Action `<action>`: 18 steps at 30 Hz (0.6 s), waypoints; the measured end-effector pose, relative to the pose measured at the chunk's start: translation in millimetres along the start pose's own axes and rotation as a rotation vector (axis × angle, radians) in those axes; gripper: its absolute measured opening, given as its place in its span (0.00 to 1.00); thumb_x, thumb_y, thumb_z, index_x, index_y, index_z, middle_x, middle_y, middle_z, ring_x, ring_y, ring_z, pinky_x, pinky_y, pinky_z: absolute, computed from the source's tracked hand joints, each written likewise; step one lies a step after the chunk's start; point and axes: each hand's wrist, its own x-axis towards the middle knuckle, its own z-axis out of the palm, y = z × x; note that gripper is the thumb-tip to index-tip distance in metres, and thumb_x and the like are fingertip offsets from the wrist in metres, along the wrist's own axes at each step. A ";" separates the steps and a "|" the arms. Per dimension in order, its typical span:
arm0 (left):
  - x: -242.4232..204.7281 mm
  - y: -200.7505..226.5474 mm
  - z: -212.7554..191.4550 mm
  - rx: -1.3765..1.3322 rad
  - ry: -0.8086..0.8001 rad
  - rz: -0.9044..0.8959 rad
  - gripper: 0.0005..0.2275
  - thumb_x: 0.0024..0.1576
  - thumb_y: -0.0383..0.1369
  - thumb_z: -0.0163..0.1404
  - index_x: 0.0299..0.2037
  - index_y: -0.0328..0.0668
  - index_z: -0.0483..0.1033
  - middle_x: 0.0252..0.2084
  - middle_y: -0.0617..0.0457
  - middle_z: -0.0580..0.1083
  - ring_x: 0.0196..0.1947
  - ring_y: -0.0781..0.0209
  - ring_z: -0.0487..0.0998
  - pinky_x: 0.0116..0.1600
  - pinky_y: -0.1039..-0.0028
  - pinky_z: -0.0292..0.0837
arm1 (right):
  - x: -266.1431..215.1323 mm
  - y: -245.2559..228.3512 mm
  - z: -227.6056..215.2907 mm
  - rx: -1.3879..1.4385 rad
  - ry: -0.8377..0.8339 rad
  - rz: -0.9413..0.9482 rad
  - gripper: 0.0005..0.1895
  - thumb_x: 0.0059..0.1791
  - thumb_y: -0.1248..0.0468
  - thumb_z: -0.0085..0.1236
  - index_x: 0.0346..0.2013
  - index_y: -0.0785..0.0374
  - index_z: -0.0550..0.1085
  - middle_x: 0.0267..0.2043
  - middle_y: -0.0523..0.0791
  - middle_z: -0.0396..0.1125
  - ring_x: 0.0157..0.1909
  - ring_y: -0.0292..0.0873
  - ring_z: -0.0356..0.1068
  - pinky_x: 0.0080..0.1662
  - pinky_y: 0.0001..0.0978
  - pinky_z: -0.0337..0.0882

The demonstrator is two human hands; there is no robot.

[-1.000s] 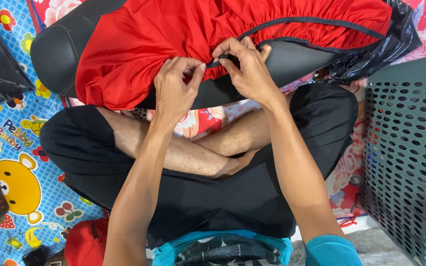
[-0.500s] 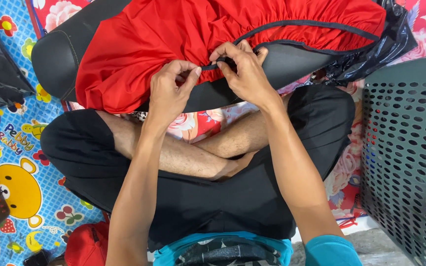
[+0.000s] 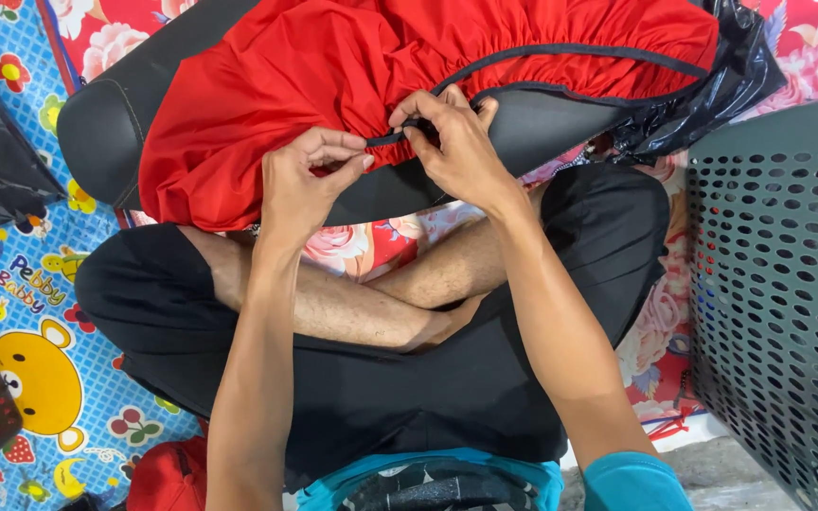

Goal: Fitting a red elasticated protective cover onto a motorcycle seat.

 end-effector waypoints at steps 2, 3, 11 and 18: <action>-0.7 -1.7 1.2 0.030 0.003 0.049 0.09 0.53 0.20 0.61 0.43 0.29 0.81 0.33 0.52 0.81 0.30 0.71 0.76 0.39 0.84 0.72 | -0.7 0.0 0.3 0.003 0.008 -0.003 0.10 0.50 0.72 0.54 0.42 0.55 0.76 0.31 0.37 0.65 0.38 0.39 0.55 0.50 0.40 0.44; -0.4 -2.3 1.7 0.057 0.007 0.097 0.10 0.52 0.19 0.60 0.44 0.28 0.81 0.32 0.51 0.80 0.29 0.70 0.76 0.38 0.84 0.72 | -0.6 0.1 0.2 0.006 0.014 -0.006 0.10 0.50 0.72 0.54 0.42 0.56 0.76 0.31 0.37 0.66 0.37 0.39 0.56 0.50 0.40 0.44; -1.7 7.1 13.9 0.305 0.069 0.312 0.10 0.47 0.24 0.66 0.35 0.27 0.78 0.29 0.50 0.73 0.24 0.64 0.71 0.31 0.78 0.71 | -0.9 -0.2 0.1 0.027 0.024 0.001 0.10 0.49 0.73 0.54 0.40 0.56 0.76 0.26 0.38 0.64 0.36 0.40 0.55 0.50 0.40 0.44; -1.6 12.9 11.9 0.312 0.047 0.296 0.16 0.53 0.18 0.59 0.51 0.35 0.77 0.40 0.51 0.71 0.26 0.64 0.72 0.33 0.76 0.72 | -1.2 -1.2 -0.9 0.017 0.010 0.015 0.10 0.49 0.72 0.53 0.40 0.56 0.76 0.26 0.38 0.65 0.36 0.40 0.55 0.49 0.40 0.45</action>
